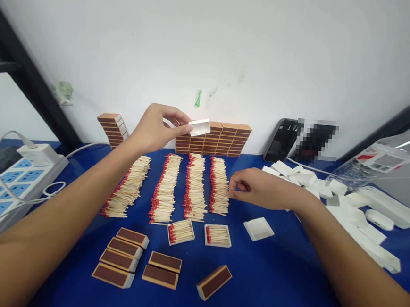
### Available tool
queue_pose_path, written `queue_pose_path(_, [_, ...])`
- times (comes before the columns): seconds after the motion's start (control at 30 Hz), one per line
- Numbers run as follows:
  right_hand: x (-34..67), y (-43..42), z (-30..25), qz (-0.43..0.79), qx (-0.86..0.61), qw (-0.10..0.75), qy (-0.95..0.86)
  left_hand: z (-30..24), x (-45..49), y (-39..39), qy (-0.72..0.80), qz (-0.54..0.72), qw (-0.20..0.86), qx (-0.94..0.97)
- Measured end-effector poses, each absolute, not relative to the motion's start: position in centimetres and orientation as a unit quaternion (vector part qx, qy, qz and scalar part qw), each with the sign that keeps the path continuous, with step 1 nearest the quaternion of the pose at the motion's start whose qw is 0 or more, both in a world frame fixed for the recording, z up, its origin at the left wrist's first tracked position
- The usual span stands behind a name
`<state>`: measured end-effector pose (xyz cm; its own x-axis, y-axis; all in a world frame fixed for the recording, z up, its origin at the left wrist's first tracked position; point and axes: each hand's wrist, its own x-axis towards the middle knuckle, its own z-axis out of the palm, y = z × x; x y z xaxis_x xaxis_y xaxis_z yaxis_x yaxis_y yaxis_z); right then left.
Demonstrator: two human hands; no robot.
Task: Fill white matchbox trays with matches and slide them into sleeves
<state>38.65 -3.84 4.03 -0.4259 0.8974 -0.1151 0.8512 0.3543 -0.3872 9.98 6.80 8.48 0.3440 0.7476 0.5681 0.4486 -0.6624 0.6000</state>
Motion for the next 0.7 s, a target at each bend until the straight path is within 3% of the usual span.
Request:
queue_pose_path(0.13, [37.6, -4.8, 4.9, 0.195, -0.515, 0.080, -0.831, 8.5, 10.0, 6.8, 0.375, 0.432, 0.174, 0.802])
queue_pose_path(0.27, [35.7, -6.7, 5.4, 0.261, -0.483, 0.014, -0.835, 8.5, 10.0, 6.9, 0.375, 0.432, 0.171, 0.802])
queue_pose_path(0.7, [34.0, -8.7, 4.9, 0.220, -0.503, -0.047, -0.834, 8.4, 10.0, 6.9, 0.369, 0.424, 0.181, 0.807])
